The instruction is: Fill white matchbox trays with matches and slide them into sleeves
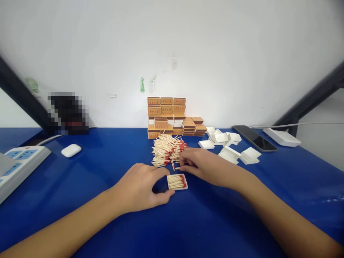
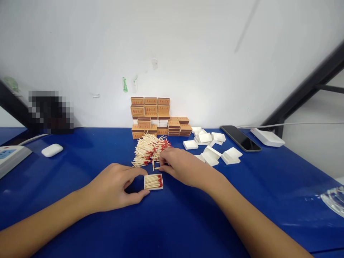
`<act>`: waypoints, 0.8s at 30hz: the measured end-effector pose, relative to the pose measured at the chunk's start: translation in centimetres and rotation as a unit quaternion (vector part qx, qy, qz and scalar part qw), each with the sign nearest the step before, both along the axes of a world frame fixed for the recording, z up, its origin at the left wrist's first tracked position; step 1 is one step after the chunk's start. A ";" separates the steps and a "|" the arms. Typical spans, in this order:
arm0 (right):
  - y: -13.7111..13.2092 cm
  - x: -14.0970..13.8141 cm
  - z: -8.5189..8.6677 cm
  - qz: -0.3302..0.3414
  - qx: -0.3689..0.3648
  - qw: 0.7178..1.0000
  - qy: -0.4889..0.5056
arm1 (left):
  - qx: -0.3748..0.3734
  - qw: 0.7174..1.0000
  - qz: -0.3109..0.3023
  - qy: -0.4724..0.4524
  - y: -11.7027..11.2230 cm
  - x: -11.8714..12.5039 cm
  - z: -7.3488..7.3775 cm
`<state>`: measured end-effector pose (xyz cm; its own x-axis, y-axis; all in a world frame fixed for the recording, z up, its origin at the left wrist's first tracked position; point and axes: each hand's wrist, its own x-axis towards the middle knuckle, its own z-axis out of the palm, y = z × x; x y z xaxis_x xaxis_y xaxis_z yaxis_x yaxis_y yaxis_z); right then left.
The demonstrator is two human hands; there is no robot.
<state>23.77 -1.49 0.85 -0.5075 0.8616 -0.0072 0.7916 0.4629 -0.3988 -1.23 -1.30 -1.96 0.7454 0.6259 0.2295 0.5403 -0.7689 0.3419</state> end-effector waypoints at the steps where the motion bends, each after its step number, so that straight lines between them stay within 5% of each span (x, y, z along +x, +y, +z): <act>1: 0.0 0.0 0.0 -0.007 -0.010 1.000 -0.002 | 0.000 1.000 0.000 0.001 0.0 0.0 0.0; 11: -0.5 0.7 0.8 -0.014 -0.032 0.999 0.001 | 0.001 1.000 -0.001 0.002 -0.1 0.0 0.2; 19: -2.8 -2.0 0.8 0.042 -0.030 0.999 -0.009 | -0.005 1.000 0.010 0.006 0.1 0.0 0.0; 24: -1.9 -1.5 0.7 0.015 0.041 0.999 0.010 | -0.004 1.000 0.002 -0.001 0.0 0.1 0.0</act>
